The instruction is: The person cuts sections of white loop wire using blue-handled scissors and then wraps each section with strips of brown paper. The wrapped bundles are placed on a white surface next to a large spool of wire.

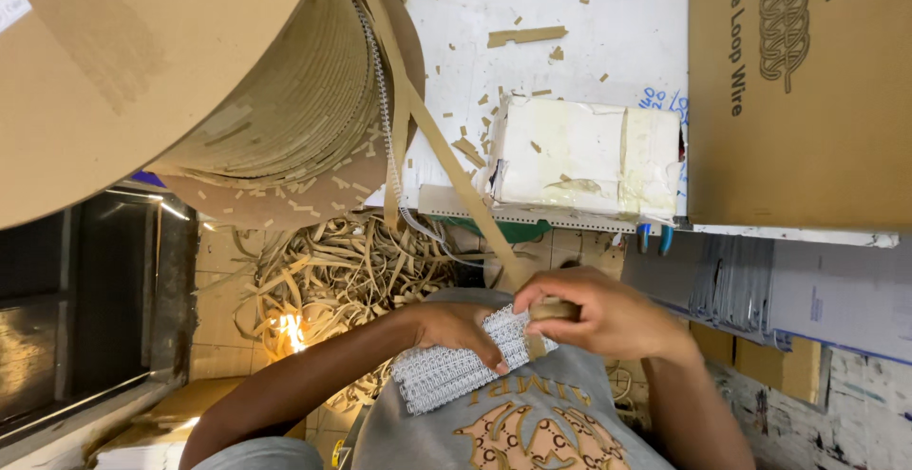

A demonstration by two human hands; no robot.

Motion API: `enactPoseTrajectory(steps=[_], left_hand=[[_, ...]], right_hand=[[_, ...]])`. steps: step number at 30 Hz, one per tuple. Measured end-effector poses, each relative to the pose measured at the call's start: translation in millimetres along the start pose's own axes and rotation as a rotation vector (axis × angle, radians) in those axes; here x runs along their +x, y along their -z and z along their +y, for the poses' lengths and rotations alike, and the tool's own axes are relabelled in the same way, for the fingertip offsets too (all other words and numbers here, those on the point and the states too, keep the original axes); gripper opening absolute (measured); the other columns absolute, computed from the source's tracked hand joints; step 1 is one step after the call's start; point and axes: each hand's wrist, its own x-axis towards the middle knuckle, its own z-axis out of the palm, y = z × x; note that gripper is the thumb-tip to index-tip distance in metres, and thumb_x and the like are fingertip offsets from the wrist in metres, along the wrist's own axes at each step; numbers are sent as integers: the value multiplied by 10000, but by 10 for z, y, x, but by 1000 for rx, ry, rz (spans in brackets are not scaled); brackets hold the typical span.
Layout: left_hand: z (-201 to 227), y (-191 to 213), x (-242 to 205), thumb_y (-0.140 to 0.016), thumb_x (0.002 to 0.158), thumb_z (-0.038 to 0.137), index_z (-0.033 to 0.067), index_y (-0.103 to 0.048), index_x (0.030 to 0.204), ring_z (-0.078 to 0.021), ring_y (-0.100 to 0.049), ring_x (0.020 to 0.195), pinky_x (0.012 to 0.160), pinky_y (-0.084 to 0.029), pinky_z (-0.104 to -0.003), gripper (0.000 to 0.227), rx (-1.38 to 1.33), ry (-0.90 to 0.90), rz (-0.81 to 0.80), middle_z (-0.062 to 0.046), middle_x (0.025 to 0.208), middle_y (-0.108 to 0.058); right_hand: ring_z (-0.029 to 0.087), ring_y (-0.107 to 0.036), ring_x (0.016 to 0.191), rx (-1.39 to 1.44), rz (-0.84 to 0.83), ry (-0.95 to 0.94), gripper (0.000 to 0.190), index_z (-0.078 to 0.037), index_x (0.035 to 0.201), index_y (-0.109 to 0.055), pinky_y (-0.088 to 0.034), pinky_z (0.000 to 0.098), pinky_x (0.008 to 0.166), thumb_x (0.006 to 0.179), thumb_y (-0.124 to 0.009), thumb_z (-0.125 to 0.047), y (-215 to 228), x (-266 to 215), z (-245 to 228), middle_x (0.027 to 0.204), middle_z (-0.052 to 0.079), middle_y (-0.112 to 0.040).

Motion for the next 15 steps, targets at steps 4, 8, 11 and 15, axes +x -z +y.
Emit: enactPoseTrajectory(steps=[4,8,11,15], left_hand=[[283,-121,-120,-978,673,368,-159,-290,1650,-452,-367,1553,1292,-243,-589,1307,29,-124,-46,-353,1617,-433],[811,-332,-354,-819,652,452,66,4,1714,-389,-129,1672,1365,-146,-469,1398,303,175,-71,-227,1801,-51],[724,-333,-399,-799,686,515,15,-22,1701,-369,-112,1678,1366,-184,-461,1373,364,271,16,-189,1807,-35],[578,-326,-455,-835,652,425,97,-371,1617,-286,-470,1505,1247,-368,-406,1120,175,33,83,-113,1643,-476]], right_hand=[[246,-695,552,-164,-179,-9,161,-29,1115,-773,-563,419,546,963,-721,-43,82,199,-117,844,148,-796],[142,-717,964,-332,-350,-208,195,-215,1203,-728,-517,341,807,1064,-647,-324,-45,502,312,1162,-30,-788],[72,-657,690,-91,-307,-74,161,-152,1002,-809,-502,262,658,1029,-709,-275,-124,626,981,942,-22,-831],[68,-610,680,203,-203,-218,253,-132,956,-869,-432,259,653,973,-776,-367,-385,590,1678,821,-28,-799]])
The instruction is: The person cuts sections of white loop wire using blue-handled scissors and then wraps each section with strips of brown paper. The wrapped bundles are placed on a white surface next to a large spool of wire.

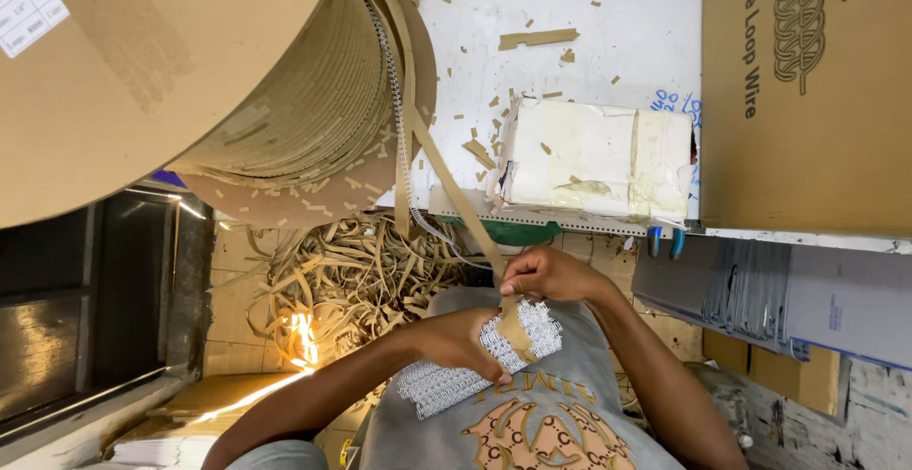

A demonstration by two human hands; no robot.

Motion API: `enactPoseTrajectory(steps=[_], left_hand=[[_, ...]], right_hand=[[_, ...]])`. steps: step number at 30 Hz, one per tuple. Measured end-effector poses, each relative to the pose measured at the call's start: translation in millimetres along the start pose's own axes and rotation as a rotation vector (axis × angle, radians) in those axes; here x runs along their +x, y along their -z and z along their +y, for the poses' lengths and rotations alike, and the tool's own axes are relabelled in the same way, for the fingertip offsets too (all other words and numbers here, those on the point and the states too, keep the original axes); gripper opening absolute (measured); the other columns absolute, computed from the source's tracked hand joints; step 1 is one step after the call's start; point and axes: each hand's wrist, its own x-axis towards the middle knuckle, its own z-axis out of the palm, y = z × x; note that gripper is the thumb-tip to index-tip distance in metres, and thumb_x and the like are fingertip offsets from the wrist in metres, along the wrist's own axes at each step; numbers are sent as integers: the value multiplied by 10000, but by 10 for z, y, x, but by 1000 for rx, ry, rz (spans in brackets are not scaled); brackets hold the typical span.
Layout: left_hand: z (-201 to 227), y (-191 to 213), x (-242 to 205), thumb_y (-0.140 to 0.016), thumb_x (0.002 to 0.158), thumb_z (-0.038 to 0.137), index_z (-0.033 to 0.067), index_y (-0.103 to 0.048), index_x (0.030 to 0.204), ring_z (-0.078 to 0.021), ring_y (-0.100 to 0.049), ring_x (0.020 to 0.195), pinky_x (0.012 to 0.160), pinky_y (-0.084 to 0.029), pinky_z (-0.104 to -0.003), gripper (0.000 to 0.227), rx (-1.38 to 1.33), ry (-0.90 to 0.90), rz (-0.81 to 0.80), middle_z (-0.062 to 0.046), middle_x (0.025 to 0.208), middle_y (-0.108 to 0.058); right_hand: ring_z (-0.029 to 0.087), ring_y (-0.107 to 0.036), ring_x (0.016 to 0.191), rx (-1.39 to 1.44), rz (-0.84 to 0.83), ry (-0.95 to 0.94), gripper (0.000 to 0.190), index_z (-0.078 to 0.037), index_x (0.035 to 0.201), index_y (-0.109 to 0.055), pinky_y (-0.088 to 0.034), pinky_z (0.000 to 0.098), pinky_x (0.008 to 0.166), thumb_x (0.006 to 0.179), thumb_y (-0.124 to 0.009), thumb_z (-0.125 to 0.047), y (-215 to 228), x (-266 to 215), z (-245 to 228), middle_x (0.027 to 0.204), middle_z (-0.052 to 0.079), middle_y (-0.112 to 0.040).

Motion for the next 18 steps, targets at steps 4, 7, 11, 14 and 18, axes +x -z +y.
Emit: enactPoseTrajectory(steps=[4,7,11,14,18], left_hand=[[-470,-19,221,-907,729,270,90,-610,1405,-170,-670,1154,1028,-528,-303,760,-315,-235,-4,-25,1242,-718],[-561,-11,218,-924,698,238,84,-625,1454,-171,-696,1071,949,-572,-285,828,-453,-139,73,-39,1177,-732],[-371,3,59,-907,677,216,65,-471,1601,-171,-745,1133,1047,-576,-294,1033,-487,92,215,-95,1263,-779],[-328,-2,51,-878,704,190,109,-640,1467,-204,-704,1170,1030,-553,-307,803,-440,83,238,-62,1259,-771],[-282,27,143,-889,622,293,111,-469,1608,-264,-592,1443,1272,-406,-383,1087,-375,118,191,-106,1538,-658]], right_hand=[[131,-765,985,170,140,95,152,-119,1104,-813,-588,299,890,958,-779,-145,-439,16,793,1103,19,-837],[137,-747,943,165,299,188,199,-69,1030,-789,-618,347,816,954,-656,59,-803,-216,729,1062,58,-846],[57,-629,821,33,414,-87,299,-114,883,-720,-514,293,751,1096,-541,-224,-815,-603,137,894,-66,-773],[91,-573,640,-127,338,-183,330,-167,866,-746,-399,285,665,1100,-564,-311,-797,-958,-340,763,-56,-749],[111,-531,628,-533,197,23,402,-236,790,-610,-458,309,636,1062,-688,-522,-716,-1337,-627,674,-89,-555]])
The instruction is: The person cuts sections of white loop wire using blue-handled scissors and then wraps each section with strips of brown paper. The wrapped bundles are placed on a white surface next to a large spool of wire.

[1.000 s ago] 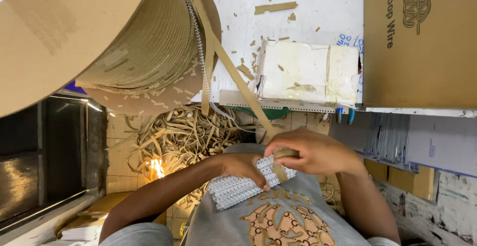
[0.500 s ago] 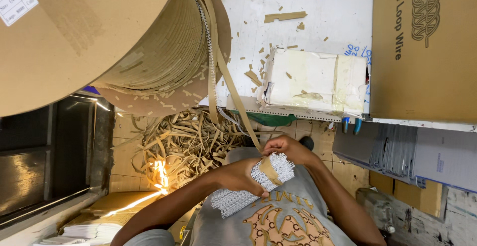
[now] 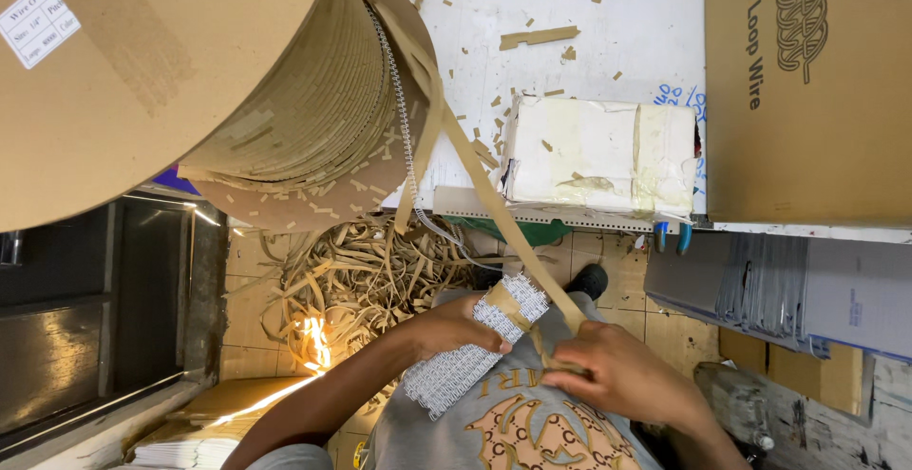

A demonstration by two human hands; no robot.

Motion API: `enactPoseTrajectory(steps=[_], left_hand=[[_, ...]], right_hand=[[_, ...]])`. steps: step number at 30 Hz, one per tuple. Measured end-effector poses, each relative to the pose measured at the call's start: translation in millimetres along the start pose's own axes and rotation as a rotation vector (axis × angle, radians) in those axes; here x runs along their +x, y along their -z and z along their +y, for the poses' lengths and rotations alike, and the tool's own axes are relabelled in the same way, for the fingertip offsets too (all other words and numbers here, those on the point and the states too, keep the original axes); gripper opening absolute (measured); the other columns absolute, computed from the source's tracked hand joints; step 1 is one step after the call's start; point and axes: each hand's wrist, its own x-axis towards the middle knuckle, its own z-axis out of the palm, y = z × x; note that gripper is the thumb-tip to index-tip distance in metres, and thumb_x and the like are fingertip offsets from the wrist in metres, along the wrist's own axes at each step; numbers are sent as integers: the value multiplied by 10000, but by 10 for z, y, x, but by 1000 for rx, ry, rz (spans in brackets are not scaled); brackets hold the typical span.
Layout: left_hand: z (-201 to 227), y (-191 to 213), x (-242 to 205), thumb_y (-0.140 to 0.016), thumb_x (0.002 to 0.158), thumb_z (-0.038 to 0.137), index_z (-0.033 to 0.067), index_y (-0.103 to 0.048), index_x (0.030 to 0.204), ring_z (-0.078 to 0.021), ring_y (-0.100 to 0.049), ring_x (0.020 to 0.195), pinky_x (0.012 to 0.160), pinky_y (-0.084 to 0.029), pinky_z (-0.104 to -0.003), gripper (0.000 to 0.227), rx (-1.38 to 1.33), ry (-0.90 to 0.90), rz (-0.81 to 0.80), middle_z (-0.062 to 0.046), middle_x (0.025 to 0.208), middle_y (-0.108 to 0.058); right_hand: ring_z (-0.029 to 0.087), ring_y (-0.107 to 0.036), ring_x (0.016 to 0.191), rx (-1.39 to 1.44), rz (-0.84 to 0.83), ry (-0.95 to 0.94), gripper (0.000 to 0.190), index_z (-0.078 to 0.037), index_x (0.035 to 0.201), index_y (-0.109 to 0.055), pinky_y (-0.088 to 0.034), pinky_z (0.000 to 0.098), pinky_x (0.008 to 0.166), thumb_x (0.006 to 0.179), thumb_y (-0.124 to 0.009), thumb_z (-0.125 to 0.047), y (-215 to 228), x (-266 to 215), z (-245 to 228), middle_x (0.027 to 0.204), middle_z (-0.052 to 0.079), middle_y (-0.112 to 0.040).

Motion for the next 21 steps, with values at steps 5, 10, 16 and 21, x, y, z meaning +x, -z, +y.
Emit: enactPoseTrajectory(steps=[5,10,16,21], left_hand=[[-193,16,243,-846,631,453,128,-229,1726,-319,-638,1421,1315,-352,-465,1298,244,39,-196,-199,1430,-700],[-297,9,192,-963,724,264,-67,-623,1453,-394,-591,1346,1192,-404,-587,870,154,-419,-248,-210,1411,-650],[-154,-69,-75,-882,734,292,86,-628,1400,-121,-625,1084,958,-493,-248,742,124,-268,-153,-3,1215,-676],[-427,37,-10,-920,643,259,69,-499,1580,-233,-626,1360,1178,-513,-346,1045,-150,-213,-27,-103,1522,-637]], right_hand=[[78,-581,536,-187,149,404,394,-207,830,-645,-544,240,549,1116,-588,-472,554,227,-397,640,-113,-572],[110,-503,482,397,-295,279,287,-93,839,-730,-439,278,487,923,-908,-302,492,1353,98,626,3,-655],[52,-492,692,715,-326,71,289,-128,971,-803,-382,259,678,1085,-667,-356,-250,1654,945,786,-71,-644],[76,-668,891,729,-8,-82,181,-141,995,-763,-542,289,844,1021,-665,-291,-1012,1184,998,967,-24,-775]])
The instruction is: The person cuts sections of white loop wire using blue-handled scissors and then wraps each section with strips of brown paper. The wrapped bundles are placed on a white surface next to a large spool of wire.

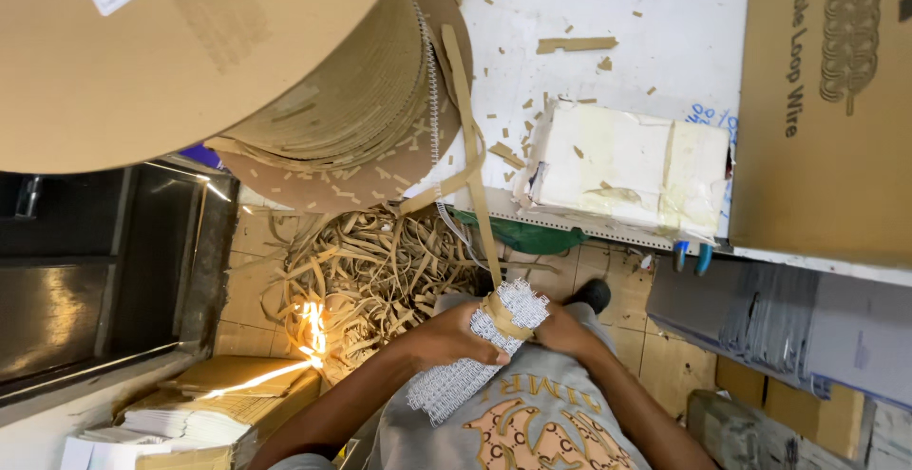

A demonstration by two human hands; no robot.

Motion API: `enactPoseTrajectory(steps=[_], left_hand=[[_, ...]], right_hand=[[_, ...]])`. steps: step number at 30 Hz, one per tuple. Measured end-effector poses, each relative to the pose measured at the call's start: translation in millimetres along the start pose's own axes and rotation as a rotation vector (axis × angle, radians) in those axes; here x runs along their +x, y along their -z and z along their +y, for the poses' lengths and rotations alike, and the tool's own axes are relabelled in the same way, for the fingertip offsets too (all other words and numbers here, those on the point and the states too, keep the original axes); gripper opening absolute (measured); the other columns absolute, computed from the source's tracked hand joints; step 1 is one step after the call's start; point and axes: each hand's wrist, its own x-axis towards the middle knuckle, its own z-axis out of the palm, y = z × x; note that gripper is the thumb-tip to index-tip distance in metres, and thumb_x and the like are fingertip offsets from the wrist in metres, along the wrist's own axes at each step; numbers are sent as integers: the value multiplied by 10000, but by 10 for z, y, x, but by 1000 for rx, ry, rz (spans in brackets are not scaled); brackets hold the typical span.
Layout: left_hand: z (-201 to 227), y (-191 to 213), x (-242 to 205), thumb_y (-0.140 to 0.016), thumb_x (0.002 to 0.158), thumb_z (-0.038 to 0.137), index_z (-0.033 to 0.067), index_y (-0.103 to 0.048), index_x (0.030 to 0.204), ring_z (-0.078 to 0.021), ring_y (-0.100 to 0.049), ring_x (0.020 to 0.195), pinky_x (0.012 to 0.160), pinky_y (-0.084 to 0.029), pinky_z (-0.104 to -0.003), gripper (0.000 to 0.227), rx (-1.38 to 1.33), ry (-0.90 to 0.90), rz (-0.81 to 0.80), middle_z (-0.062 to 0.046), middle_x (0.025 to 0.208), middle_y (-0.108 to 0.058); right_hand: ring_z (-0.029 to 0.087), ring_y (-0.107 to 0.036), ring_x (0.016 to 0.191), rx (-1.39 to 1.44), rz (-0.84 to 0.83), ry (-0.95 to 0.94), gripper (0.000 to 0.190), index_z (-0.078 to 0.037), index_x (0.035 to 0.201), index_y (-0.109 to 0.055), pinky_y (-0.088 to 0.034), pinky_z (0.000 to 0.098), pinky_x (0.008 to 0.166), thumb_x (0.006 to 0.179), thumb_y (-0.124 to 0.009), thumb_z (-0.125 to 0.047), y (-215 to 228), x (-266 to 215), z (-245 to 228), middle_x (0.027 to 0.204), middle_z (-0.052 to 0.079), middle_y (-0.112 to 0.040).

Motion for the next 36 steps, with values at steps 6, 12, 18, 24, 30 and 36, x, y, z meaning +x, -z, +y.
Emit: enactPoseTrajectory(steps=[6,12,18,24,30,36], left_hand=[[-97,47,57,-906,708,125,48,-583,1507,-197,-719,1153,1052,-592,-318,866,-106,45,-5,-107,1310,-748],[219,-80,13,-889,705,177,72,-549,1567,-202,-729,1170,1102,-549,-329,932,39,113,-35,-111,1320,-765],[451,-394,65,-832,784,168,65,-654,1364,-228,-675,1154,1063,-549,-381,615,460,-46,-361,-87,1306,-719],[-93,-195,203,-867,825,278,90,-684,1207,-246,-642,1124,1052,-498,-441,464,368,-170,-298,-102,1187,-714],[-220,-95,-10,-999,731,393,-73,-477,1513,-384,-512,1436,1207,-375,-560,1049,-50,-176,42,-278,1441,-596],[-79,146,-89,-1015,708,407,-101,-319,1599,-443,-420,1472,1220,-322,-600,1240,-115,-77,220,-322,1490,-472]], right_hand=[[156,-500,614,-610,3,-1,401,-201,791,-508,-359,378,609,1149,-526,-380,-81,-756,-758,689,-39,-531],[253,-624,634,-1020,-100,180,399,-200,835,-590,-528,431,740,1139,-625,-457,-52,-1173,-1701,706,-4,-638],[154,-713,715,-856,-238,266,75,-163,963,-701,-525,342,634,970,-775,-175,218,-533,-2261,835,-1,-785],[73,-561,666,-185,-312,31,292,-109,912,-808,-410,251,601,991,-738,-382,469,223,-1094,783,-6,-752],[145,-592,627,102,-27,42,129,-28,869,-812,-471,289,550,950,-724,-75,111,-5,112,717,45,-727],[143,-508,563,25,55,23,394,-57,796,-734,-456,300,548,1114,-549,-197,-126,-412,-731,599,25,-629]])
